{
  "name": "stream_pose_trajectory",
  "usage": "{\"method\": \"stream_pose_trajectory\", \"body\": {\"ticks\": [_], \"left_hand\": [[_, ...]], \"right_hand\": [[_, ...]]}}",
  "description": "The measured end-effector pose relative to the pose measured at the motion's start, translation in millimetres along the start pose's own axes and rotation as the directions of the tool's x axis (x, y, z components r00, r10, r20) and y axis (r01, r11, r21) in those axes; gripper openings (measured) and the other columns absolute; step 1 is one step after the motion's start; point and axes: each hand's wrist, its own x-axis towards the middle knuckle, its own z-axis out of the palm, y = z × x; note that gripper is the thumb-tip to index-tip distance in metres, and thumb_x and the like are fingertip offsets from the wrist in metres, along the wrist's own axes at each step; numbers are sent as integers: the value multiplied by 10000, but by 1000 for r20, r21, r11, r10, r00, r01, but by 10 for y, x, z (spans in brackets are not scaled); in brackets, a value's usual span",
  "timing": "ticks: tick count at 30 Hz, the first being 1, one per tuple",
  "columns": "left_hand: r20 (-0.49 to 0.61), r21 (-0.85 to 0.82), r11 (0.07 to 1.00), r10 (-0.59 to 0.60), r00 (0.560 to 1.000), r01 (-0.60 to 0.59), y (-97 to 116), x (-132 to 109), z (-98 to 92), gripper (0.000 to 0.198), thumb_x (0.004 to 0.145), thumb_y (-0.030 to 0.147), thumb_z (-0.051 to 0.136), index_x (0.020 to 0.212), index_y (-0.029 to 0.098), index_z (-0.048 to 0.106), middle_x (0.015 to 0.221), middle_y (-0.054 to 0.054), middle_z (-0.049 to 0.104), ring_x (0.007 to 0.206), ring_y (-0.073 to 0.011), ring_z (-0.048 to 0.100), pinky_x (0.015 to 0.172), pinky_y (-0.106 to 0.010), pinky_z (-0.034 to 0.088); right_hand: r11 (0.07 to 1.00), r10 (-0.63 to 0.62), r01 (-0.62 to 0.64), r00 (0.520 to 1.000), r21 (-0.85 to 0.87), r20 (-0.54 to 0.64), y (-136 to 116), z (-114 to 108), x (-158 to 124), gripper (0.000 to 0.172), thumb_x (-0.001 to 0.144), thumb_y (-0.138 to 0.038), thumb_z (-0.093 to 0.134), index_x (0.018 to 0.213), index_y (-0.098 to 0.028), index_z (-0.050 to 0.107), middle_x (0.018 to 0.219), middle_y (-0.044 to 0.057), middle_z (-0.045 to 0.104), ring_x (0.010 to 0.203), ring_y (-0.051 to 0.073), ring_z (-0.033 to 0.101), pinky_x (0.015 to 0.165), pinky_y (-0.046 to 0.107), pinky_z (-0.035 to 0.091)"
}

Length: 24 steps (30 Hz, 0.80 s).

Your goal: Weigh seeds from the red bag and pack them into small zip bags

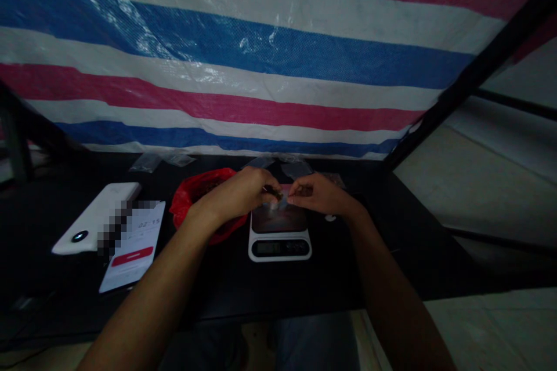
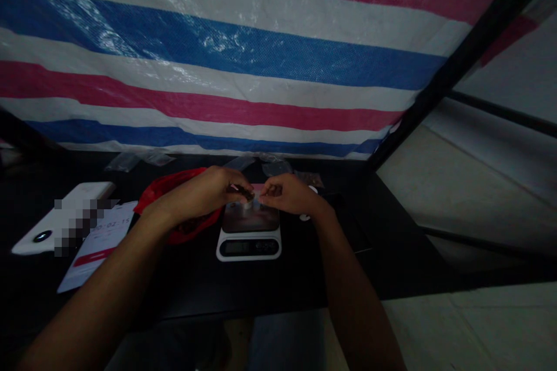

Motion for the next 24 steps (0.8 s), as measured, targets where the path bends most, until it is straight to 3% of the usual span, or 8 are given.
{"method": "stream_pose_trajectory", "body": {"ticks": [4, 10, 18, 24], "left_hand": [[23, -26, 1000, 2, 1000, -1, -6, 7, -1, 176, 883, 93, 638, 954, 163, 783, 984, -50, 790, 915, -180, 720, 799, -238, 490], [26, -33, 999, 11, 1000, -10, -72, -4, 28, 201, 860, 79, 640, 985, 159, 776, 1028, -60, 777, 950, -187, 714, 831, -243, 502], [30, -51, 999, 14, 999, -12, -32, -63, 20, 224, 875, 104, 630, 1038, 180, 764, 1058, -46, 777, 964, -187, 712, 853, -254, 501], [2, 15, 997, 81, 997, -81, 1, -98, 1, 397, 824, -27, 494, 1022, 188, 764, 1068, -35, 772, 967, -177, 703, 875, -258, 486]], "right_hand": [[994, 38, -27, 995, -110, 93, -6, -5, -20, 134, 776, -285, 739, 817, -162, 768, 700, 18, 707, 620, 136, 601, 564, 241, 427], [987, 14, 2, 995, -159, 101, 6, 30, -15, 116, 766, -159, 672, 820, -152, 774, 686, 5, 696, 605, 119, 587, 560, 228, 413], [996, -83, 84, 991, 10, -106, -41, -2, -31, 116, 791, -261, 705, 860, -173, 736, 749, 12, 681, 694, 139, 601, 646, 264, 472], [991, -131, 133, 984, 2, -124, -69, 106, 28, 122, 798, -231, 718, 898, -177, 763, 754, -2, 647, 672, 116, 546, 625, 251, 424]]}}
